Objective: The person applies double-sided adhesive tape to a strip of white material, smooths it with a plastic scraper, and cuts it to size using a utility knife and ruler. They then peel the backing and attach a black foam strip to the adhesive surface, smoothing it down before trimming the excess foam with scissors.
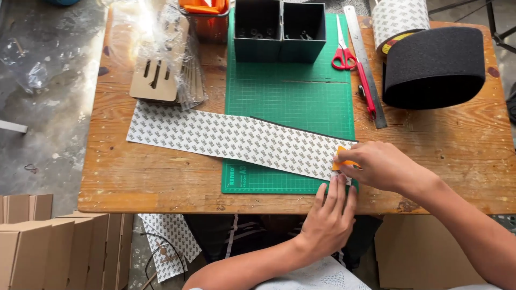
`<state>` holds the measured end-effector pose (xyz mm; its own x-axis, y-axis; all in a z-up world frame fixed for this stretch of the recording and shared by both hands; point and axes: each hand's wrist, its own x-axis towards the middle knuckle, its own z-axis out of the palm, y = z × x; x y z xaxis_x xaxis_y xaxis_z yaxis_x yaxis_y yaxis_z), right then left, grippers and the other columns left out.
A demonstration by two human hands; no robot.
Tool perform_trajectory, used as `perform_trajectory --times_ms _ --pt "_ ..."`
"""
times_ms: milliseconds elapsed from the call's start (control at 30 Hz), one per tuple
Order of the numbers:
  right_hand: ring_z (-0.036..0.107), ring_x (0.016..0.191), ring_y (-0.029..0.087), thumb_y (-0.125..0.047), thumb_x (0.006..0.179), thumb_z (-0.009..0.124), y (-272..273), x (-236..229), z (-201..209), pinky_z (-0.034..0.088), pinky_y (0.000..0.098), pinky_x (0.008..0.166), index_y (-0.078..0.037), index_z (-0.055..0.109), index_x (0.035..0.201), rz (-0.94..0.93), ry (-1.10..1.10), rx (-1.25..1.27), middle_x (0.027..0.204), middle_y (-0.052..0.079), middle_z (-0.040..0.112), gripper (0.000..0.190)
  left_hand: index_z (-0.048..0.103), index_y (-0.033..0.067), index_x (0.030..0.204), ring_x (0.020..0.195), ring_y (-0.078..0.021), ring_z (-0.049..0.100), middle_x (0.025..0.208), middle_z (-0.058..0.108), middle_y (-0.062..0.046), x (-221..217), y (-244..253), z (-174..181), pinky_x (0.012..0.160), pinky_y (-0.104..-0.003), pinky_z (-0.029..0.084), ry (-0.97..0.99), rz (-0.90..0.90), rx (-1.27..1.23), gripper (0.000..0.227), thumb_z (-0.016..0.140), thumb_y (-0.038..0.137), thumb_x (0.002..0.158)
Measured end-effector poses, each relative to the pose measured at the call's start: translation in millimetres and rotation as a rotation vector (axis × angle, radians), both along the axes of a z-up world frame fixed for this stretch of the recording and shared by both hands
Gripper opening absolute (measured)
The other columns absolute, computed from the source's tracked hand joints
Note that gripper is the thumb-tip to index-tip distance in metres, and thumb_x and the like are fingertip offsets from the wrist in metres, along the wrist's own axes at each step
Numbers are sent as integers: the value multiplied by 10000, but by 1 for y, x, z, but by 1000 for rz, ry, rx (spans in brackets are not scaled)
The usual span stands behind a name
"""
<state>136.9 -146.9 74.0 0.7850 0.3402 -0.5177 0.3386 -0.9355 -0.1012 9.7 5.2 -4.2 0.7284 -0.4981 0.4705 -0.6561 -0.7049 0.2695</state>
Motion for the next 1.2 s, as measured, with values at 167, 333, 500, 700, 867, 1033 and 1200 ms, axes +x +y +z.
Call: perform_trajectory --times_ms 167,333,500,700,867,1033,1200 --pt "654 767 321 -406 914 572 0 -7 -9 480 461 653 -275 649 1020 -15 -13 40 821 46 654 186 620 -51 1329 1299 -466 555 1321 601 -358 7 -5 -4 1121 -500 432 -98 -1 -33 473 406 220 1006" --pt "619 673 368 -314 938 578 7 -7 -21 470 497 576 -202 630 940 86 -61 60 798 90 617 123 590 28 1326 1331 -513 509 1336 567 -397 4 -2 -4 1105 -533 428 -54 -58 -18 558 643 360 881" --pt "541 550 325 -171 944 526 20 -6 -36 419 465 470 -166 589 914 175 -123 46 749 82 552 69 505 34 1411 1265 -521 534 1251 609 -381 0 -6 -12 1104 -555 427 -9 -77 -13 704 695 401 840" --pt "539 500 343 -103 958 519 70 10 -28 421 476 430 -97 560 917 276 -162 118 764 142 552 58 501 32 1343 1156 -497 510 1176 553 -361 -1 -5 -11 1073 -571 418 26 -98 -33 676 726 389 814" --pt "506 488 285 -51 949 557 127 41 -32 390 442 408 -74 584 853 381 -169 263 695 93 565 102 533 2 1330 1214 -504 479 1282 523 -402 2 0 -5 1100 -580 382 -11 -101 -27 652 702 388 832" --pt "476 474 191 -54 991 549 177 59 -34 404 386 406 -82 536 761 458 -169 321 588 9 508 233 534 29 1320 1217 -491 512 1274 552 -367 3 3 -4 1101 -596 389 -8 -89 -28 655 729 394 812" --pt "616 665 224 -216 1003 567 195 82 -27 487 385 510 -121 656 1034 488 -65 431 777 49 677 134 518 17 1314 1302 -499 463 1384 479 -376 14 18 6 1100 -586 371 104 -168 -23 623 680 380 834"
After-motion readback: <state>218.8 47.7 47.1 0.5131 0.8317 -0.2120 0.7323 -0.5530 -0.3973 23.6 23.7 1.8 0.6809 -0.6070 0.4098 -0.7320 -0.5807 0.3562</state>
